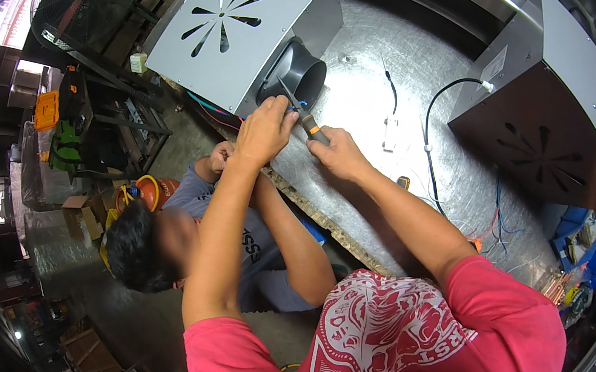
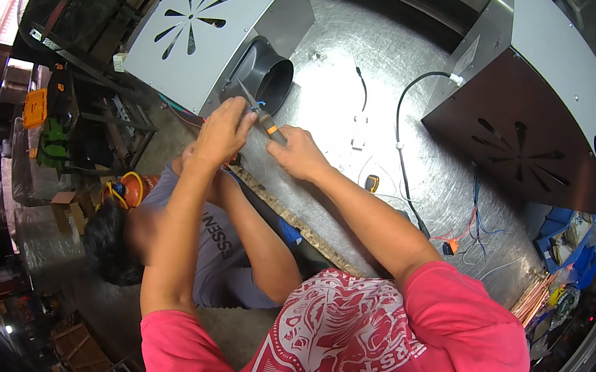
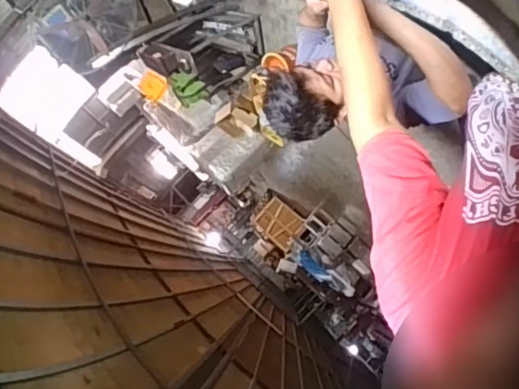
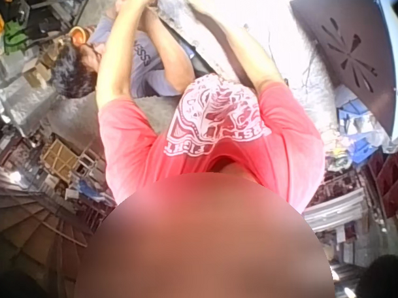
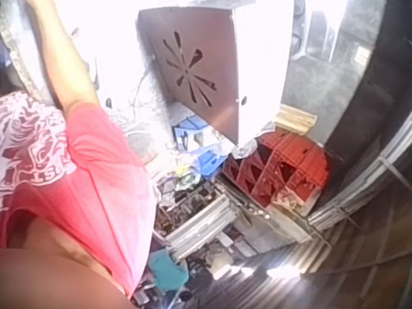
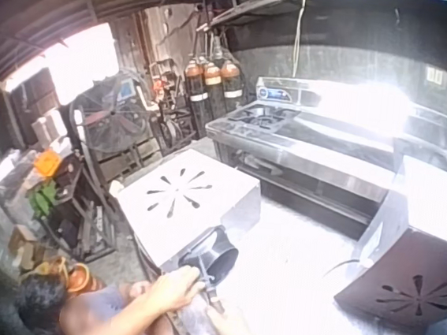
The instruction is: The person strips wire insulation and twists wire ends together while working on a metal ventilation unit. A coworker assists by holding wires and handing tools.
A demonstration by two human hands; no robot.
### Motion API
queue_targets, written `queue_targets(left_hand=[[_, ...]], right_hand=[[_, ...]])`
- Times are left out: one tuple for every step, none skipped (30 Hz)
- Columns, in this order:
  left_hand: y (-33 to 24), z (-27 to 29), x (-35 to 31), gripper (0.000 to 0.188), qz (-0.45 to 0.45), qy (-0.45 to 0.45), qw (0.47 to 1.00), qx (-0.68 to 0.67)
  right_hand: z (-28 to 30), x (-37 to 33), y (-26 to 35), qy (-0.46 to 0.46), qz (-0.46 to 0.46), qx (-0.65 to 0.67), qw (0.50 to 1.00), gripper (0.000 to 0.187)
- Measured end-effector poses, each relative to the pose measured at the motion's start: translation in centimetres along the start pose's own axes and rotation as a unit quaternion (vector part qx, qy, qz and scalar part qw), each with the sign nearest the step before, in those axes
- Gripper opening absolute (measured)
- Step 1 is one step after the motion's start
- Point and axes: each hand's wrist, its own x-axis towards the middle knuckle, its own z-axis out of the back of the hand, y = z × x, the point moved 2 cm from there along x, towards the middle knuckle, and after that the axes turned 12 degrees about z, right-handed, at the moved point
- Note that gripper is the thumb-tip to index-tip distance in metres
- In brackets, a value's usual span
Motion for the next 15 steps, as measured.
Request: queue_targets(left_hand=[[0.2,0.2,0.1,0.023,-0.024,0.005,1.0,0.0],[0.4,0.4,0.2,0.025,-0.036,0.013,0.999,0.003],[0.6,0.6,0.3,0.026,-0.044,0.025,0.999,0.006],[0.7,0.7,0.4,0.027,-0.057,0.023,0.998,0.019],[0.7,0.8,0.5,0.028,-0.065,0.025,0.997,0.032],[0.8,1.0,0.5,0.029,-0.072,0.026,0.996,0.045],[0.7,1.0,0.5,0.03,-0.076,0.029,0.995,0.049],[0.7,1.1,0.6,0.031,-0.08,0.03,0.995,0.054],[0.7,1.1,0.6,0.031,-0.088,0.022,0.994,0.053],[0.6,1.0,0.6,0.032,-0.084,0.027,0.995,0.056],[0.6,0.9,0.7,0.033,-0.084,0.021,0.995,0.054],[0.6,0.7,0.7,0.034,-0.085,0.015,0.995,0.053],[0.7,0.6,0.8,0.035,-0.086,0.008,0.995,0.051],[0.7,0.5,0.9,0.036,-0.088,0.001,0.995,0.05],[0.7,0.3,0.9,0.037,-0.09,-0.006,0.995,0.048]], right_hand=[[0.2,0.1,-0.3,0.007,0.004,0.007,1.0,0.035],[0.4,0.1,-0.6,0.015,-0.005,0.012,1.0,0.035],[0.5,0.2,-0.9,0.023,0.0,0.028,0.999,0.035],[0.6,0.2,-1.2,0.032,-0.007,0.043,0.999,0.036],[0.7,0.1,-1.6,0.042,-0.025,0.059,0.997,0.036],[0.7,0.1,-1.8,0.044,-0.019,0.067,0.997,0.036],[0.8,0.0,-2.1,0.045,-0.023,0.076,0.996,0.036],[0.8,0.1,-2.3,0.048,-0.03,0.085,0.995,0.036],[0.8,0.1,-2.5,0.046,-0.027,0.086,0.995,0.036],[0.7,0.0,-2.6,0.046,-0.029,0.088,0.995,0.036],[0.7,0.0,-2.7,0.047,-0.038,0.09,0.994,0.036],[0.6,-0.1,-2.7,0.048,-0.032,0.096,0.994,0.033],[0.5,-0.2,-2.7,0.052,-0.032,0.101,0.993,0.03],[0.3,-0.4,-2.6,0.05,-0.039,0.094,0.994,0.028],[0.0,-0.5,-2.4,0.038,-0.043,0.142,0.988,0.027]])
